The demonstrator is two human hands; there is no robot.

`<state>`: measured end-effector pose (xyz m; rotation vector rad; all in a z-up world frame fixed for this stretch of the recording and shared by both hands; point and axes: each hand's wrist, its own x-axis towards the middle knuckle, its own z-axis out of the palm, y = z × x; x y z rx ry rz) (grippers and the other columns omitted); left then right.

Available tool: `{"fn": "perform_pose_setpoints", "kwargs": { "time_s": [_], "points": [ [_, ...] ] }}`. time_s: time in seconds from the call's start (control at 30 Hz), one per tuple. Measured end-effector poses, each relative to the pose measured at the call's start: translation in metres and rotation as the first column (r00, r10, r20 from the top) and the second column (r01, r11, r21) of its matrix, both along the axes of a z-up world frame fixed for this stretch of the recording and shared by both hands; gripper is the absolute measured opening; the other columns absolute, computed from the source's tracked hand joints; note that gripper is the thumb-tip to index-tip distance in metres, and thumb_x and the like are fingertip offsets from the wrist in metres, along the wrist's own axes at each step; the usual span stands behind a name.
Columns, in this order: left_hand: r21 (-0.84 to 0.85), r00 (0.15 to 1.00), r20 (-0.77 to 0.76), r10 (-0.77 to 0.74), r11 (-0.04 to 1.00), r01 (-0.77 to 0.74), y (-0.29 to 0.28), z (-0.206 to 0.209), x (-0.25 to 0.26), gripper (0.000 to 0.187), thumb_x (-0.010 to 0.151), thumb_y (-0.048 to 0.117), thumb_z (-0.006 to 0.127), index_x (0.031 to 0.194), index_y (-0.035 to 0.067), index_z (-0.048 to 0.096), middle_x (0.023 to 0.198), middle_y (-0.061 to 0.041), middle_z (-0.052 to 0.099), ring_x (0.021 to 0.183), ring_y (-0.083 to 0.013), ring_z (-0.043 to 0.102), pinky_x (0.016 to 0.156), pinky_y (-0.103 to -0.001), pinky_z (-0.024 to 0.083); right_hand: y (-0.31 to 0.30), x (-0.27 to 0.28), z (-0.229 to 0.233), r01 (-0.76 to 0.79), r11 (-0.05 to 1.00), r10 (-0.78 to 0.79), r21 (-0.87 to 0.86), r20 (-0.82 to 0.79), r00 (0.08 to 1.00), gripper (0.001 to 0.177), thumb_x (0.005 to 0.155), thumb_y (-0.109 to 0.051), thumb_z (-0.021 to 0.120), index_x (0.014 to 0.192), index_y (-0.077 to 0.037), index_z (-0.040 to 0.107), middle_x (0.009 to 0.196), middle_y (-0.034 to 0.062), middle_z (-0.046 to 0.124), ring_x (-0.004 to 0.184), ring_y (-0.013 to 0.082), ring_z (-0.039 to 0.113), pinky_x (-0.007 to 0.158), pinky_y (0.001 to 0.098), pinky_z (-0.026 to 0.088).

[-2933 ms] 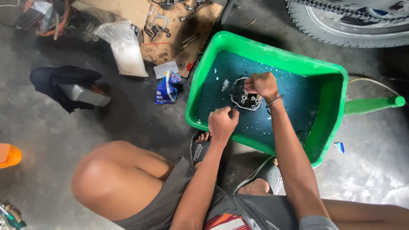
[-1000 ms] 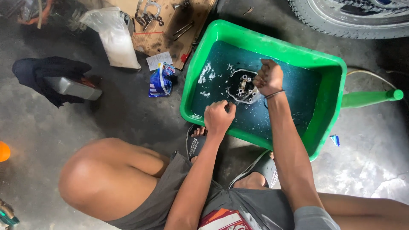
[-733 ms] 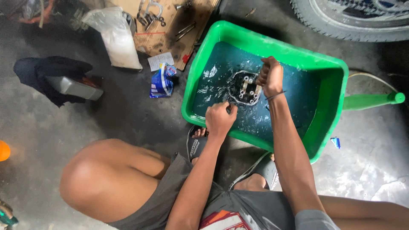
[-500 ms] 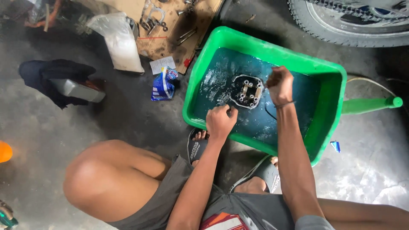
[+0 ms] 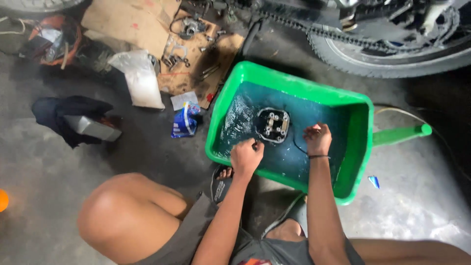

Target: Mixing cleaning powder in a basin and washing a motorcycle engine cylinder head.

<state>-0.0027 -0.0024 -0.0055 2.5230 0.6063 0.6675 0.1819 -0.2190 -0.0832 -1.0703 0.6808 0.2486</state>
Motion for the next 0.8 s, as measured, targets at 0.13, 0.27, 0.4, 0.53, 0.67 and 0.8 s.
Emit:
{"fn": "perform_pose_setpoints", "kwargs": {
  "time_s": [0.13,0.27,0.4,0.53,0.67,0.8],
  "points": [
    [-0.007,1.0,-0.016,-0.001,1.0,0.001,-0.001,-0.003,-0.001,0.023,0.08,0.028,0.069,0.059,0.019,0.065,0.049,-0.001,0.06,0.052,-0.0267,0.068,0.059,-0.039,0.056,-0.001,-0.008,-0.007,0.033,0.999,-0.034,-0.009,-0.017,0.999,0.03,0.088,-0.037,0.064,0.067,-0.015,0.062,0.068,0.0106,0.067,0.068,0.0286,0.07,0.065,0.0399,0.054],
    [-0.031,0.994,-0.103,-0.025,0.999,0.022,0.002,-0.009,-0.003,0.024,0.085,0.035,0.067,0.065,0.021,0.07,0.053,0.004,0.064,0.055,-0.0217,0.069,0.062,-0.036,0.056,-0.003,-0.012,-0.001,0.059,0.998,-0.058,0.023,-0.053,0.997,0.027,0.087,-0.034,0.063,0.069,-0.013,0.063,0.069,0.0115,0.069,0.067,0.0301,0.07,0.066,0.0411,0.057],
    [-0.064,0.995,-0.086,-0.048,0.997,0.043,0.001,-0.004,-0.002,0.022,0.083,0.031,0.069,0.066,0.017,0.07,0.049,0.0,0.062,0.054,-0.0258,0.068,0.06,-0.038,0.056,-0.006,-0.01,-0.01,0.078,0.996,-0.076,0.037,-0.068,0.995,0.03,0.092,-0.035,0.056,0.073,-0.013,0.066,0.073,0.0129,0.07,0.071,0.0322,0.071,0.069,0.0415,0.058],
    [-0.072,0.991,-0.124,-0.047,0.997,0.039,0.001,-0.004,-0.002,0.022,0.084,0.034,0.069,0.072,0.017,0.074,0.053,-0.002,0.065,0.057,-0.0264,0.07,0.063,-0.039,0.058,-0.004,-0.012,-0.01,0.107,0.992,-0.1,0.06,-0.106,0.989,0.029,0.088,-0.036,0.061,0.077,-0.01,0.064,0.074,0.0146,0.068,0.07,0.0328,0.07,0.07,0.0426,0.059],
    [-0.102,0.984,-0.163,-0.068,0.993,0.052,0.002,-0.007,-0.003,0.025,0.087,0.035,0.066,0.075,0.016,0.076,0.056,-0.002,0.067,0.059,-0.0275,0.071,0.067,-0.04,0.058,-0.003,-0.016,-0.004,0.092,0.994,-0.085,0.054,-0.114,0.99,0.03,0.089,-0.037,0.062,0.079,-0.009,0.066,0.075,0.0144,0.069,0.073,0.0322,0.071,0.074,0.0418,0.061],
    [-0.098,0.981,-0.182,-0.072,0.994,0.055,0.001,-0.017,-0.001,0.025,0.087,0.036,0.067,0.076,0.016,0.076,0.057,-0.001,0.068,0.06,-0.0265,0.072,0.067,-0.04,0.058,-0.001,-0.015,-0.004,0.103,0.992,-0.093,0.065,-0.14,0.986,0.029,0.09,-0.035,0.061,0.08,-0.007,0.065,0.075,0.0157,0.068,0.072,0.0331,0.07,0.075,0.0419,0.062]
  ]
}}
